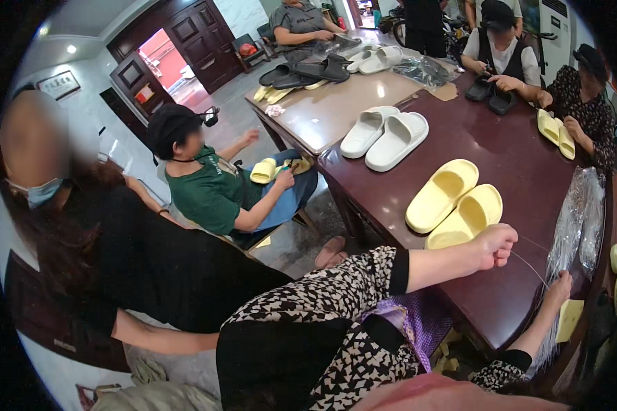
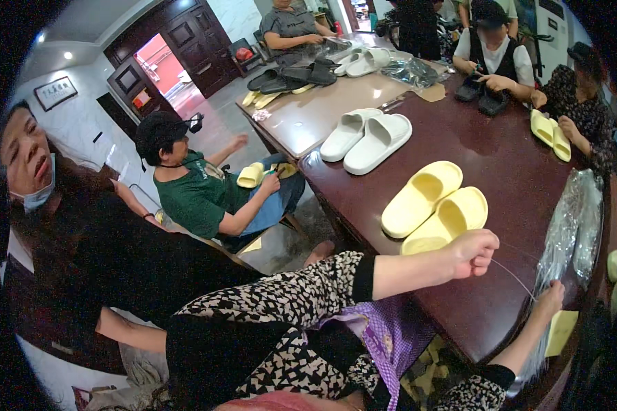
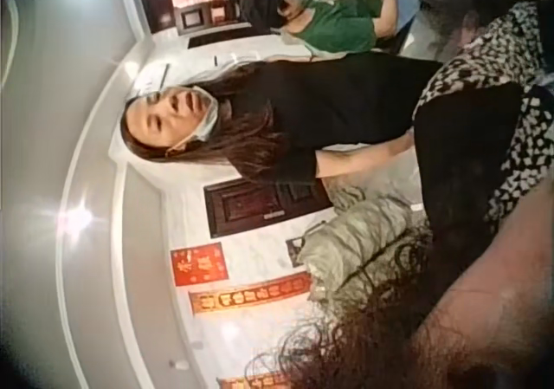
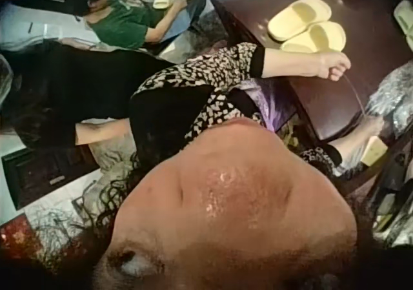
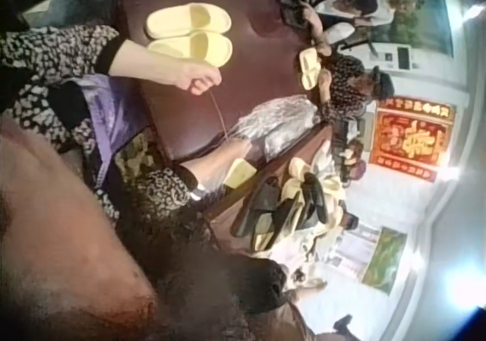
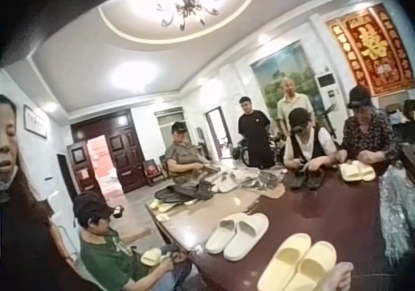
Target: The person connects pairs of slippers together by threading plastic ties through them by hand.
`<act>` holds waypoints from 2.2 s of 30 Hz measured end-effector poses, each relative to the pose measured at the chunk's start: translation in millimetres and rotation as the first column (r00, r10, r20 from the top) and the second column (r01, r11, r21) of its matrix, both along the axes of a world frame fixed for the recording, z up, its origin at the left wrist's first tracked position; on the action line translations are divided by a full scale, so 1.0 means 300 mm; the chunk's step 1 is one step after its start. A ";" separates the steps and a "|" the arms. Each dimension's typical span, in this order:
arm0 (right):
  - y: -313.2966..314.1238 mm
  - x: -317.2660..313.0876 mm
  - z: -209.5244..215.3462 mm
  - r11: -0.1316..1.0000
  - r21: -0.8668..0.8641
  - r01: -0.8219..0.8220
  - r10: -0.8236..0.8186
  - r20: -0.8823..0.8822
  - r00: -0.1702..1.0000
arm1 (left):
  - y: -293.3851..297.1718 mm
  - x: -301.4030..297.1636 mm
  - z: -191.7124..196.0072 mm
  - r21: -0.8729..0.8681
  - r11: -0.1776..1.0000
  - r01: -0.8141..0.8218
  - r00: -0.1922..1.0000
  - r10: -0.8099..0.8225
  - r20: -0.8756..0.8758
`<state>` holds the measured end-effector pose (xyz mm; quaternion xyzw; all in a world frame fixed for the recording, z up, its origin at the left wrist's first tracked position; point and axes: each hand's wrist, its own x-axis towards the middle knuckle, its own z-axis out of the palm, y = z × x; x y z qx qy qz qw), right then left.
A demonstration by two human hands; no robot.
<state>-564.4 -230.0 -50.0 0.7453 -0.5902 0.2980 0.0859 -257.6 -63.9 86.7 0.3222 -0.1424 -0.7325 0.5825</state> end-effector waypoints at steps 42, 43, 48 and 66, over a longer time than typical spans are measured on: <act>0.700 0.784 0.631 0.391 0.133 -0.911 0.675 0.632 0.382 | 0.339 0.424 0.099 -0.345 0.926 -0.153 0.975 0.198 0.099; 0.726 0.804 0.601 0.395 0.140 -0.908 0.673 0.629 0.390 | 0.337 0.404 0.090 -0.344 0.927 -0.151 0.977 0.194 0.092; 0.769 0.920 0.463 0.473 0.239 -0.848 -0.050 0.968 0.246 | 0.371 0.355 0.022 -0.201 0.957 -0.211 0.972 0.227 0.061; 0.735 0.737 0.385 0.293 0.627 -0.721 -0.162 0.776 0.609 | 0.356 0.620 -0.105 0.026 0.990 -0.138 0.941 0.123 0.314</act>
